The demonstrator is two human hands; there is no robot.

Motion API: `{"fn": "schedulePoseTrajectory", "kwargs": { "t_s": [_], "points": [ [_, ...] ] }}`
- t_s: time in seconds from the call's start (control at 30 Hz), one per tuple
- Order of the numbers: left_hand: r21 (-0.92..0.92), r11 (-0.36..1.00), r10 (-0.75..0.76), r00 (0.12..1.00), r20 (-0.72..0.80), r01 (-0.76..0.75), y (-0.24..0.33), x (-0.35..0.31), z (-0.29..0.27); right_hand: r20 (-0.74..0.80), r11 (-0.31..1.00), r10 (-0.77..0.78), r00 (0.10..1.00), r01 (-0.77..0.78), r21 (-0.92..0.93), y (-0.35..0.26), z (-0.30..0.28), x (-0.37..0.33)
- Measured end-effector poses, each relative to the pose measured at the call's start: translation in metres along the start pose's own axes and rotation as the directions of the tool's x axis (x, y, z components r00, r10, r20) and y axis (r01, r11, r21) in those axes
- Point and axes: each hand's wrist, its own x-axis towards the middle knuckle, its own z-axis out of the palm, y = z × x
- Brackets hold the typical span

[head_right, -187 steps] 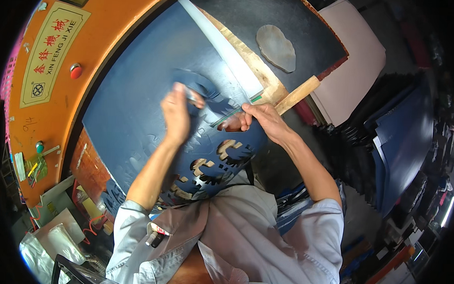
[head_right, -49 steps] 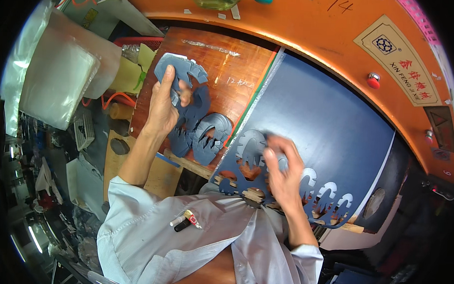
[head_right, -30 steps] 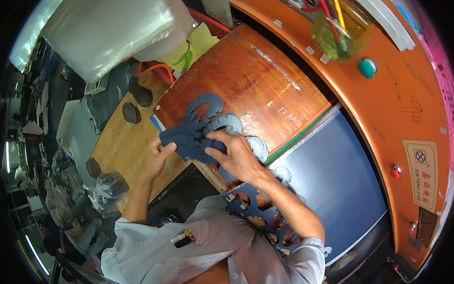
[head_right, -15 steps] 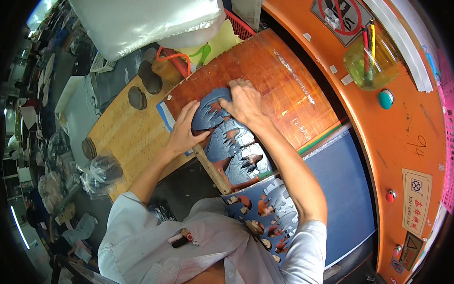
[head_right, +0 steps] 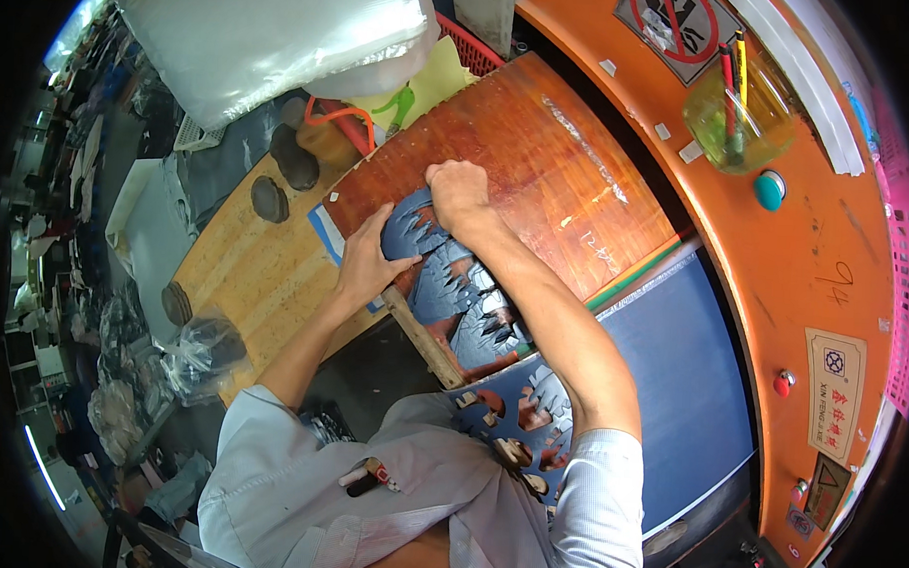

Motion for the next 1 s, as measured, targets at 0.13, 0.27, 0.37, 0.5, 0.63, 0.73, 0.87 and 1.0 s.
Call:
{"fn": "schedulePoseTrajectory", "kwargs": {
  "t_s": [0.13,0.27,0.37,0.5,0.63,0.73,0.87,1.0],
  "points": [
    [0.01,1.0,-0.002,1.0,-0.031,0.002,0.006,0.001,0.004,-0.025,1.0,-0.021,0.999,0.02,-0.008,-0.003,0.009,0.004],
    [0.016,1.0,-0.007,0.999,-0.045,0.008,0.004,-0.006,0.011,-0.042,0.997,-0.076,0.996,0.076,0.005,0.004,0.015,0.004],
    [-0.003,1.0,-0.012,0.997,-0.07,0.012,0.0,-0.011,0.015,0.016,0.994,-0.105,0.994,0.105,0.002,0.007,0.015,0.008],
    [0.003,0.999,-0.039,0.997,-0.068,0.039,-0.001,-0.009,0.013,0.066,0.998,-0.065,0.996,0.065,0.012,0.003,0.006,0.009],
    [-0.007,0.997,0.078,0.991,-0.112,-0.079,0.016,-0.022,-0.003,0.128,0.946,0.054,0.99,-0.092,0.311,0.01,-0.019,-0.015],
    [-0.08,0.967,0.223,0.959,-0.177,-0.24,0.058,-0.089,0.001,-0.406,0.901,0.159,0.9,0.036,0.432,0.017,-0.025,-0.077],
    [-0.273,0.935,0.297,0.922,0.248,-0.228,0.119,-0.167,0.05,-0.602,0.727,0.421,0.678,0.145,0.671,0.032,-0.001,-0.234],
    [-0.225,0.967,0.179,0.941,0.287,-0.115,0.141,-0.189,0.082,-0.566,0.674,0.738,0.367,-0.36,0.646,0.036,0.029,-0.438]
  ]
}}
